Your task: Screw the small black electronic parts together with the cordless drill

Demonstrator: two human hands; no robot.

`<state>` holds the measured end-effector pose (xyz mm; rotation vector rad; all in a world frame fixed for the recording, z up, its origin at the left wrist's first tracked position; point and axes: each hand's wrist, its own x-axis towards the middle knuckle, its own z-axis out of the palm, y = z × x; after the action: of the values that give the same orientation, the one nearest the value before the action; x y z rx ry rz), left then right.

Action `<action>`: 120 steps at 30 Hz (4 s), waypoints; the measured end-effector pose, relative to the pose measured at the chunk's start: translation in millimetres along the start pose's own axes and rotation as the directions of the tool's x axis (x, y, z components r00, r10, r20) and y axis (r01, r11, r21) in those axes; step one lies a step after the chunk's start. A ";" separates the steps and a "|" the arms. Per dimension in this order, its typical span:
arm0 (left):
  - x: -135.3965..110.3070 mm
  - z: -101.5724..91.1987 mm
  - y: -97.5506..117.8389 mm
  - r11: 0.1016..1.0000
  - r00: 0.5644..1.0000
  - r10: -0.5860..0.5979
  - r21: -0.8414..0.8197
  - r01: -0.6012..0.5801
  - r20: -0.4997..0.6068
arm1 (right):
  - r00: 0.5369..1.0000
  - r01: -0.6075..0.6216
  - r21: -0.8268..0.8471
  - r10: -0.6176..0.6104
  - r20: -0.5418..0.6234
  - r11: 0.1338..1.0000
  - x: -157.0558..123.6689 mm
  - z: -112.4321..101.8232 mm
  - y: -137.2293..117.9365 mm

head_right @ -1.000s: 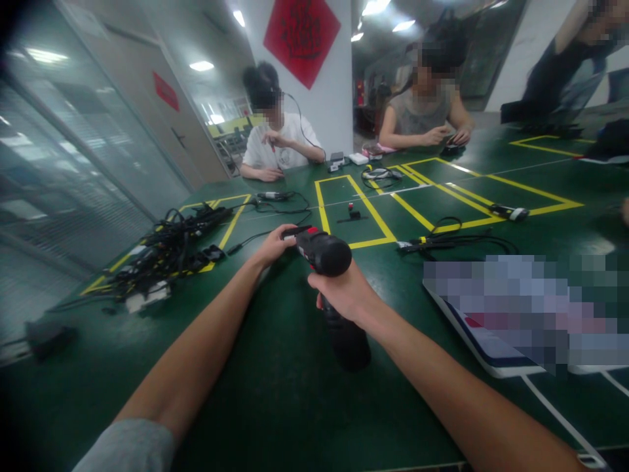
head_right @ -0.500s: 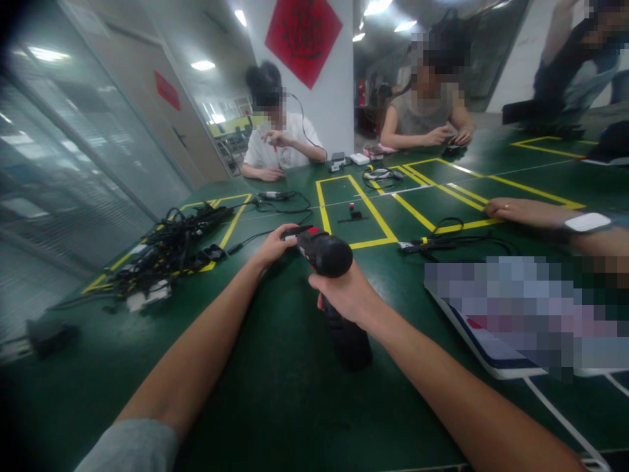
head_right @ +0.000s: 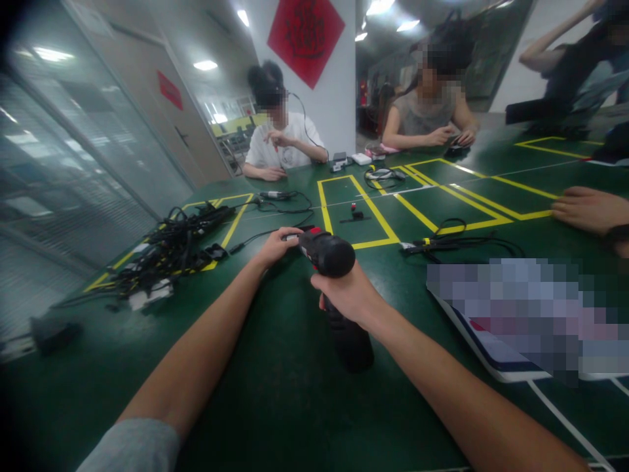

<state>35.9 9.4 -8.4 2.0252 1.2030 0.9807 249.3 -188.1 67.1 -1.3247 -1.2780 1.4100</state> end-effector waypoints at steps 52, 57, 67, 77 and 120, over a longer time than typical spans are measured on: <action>-4.0 0.1 8.6 1.000 1.000 -0.019 0.006 0.019 -0.010 | 1.000 -0.003 0.036 0.003 0.008 0.999 0.3 -0.9 2.2; -4.6 -0.8 10.3 1.000 1.000 -0.016 0.010 0.016 -0.008 | 1.000 -0.005 0.018 0.005 0.006 1.000 -0.9 -0.7 0.2; -3.1 -0.6 7.1 1.000 1.000 -0.014 0.013 0.014 -0.015 | 1.000 -0.001 0.033 0.001 -0.014 0.999 -0.7 0.9 -0.5; -1.8 -0.6 3.1 1.000 1.000 -0.013 -0.015 0.013 -0.015 | 1.000 -0.011 0.061 0.011 0.001 0.998 1.4 -0.8 2.3; -0.8 -1.9 -1.0 0.999 0.999 -0.023 -0.043 0.022 -0.030 | 1.000 -0.016 0.102 0.015 0.013 0.995 2.8 0.6 2.8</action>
<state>33.6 9.3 -8.3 1.9659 1.2085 1.0216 248.5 -186.0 63.8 -1.2617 -1.1897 1.4762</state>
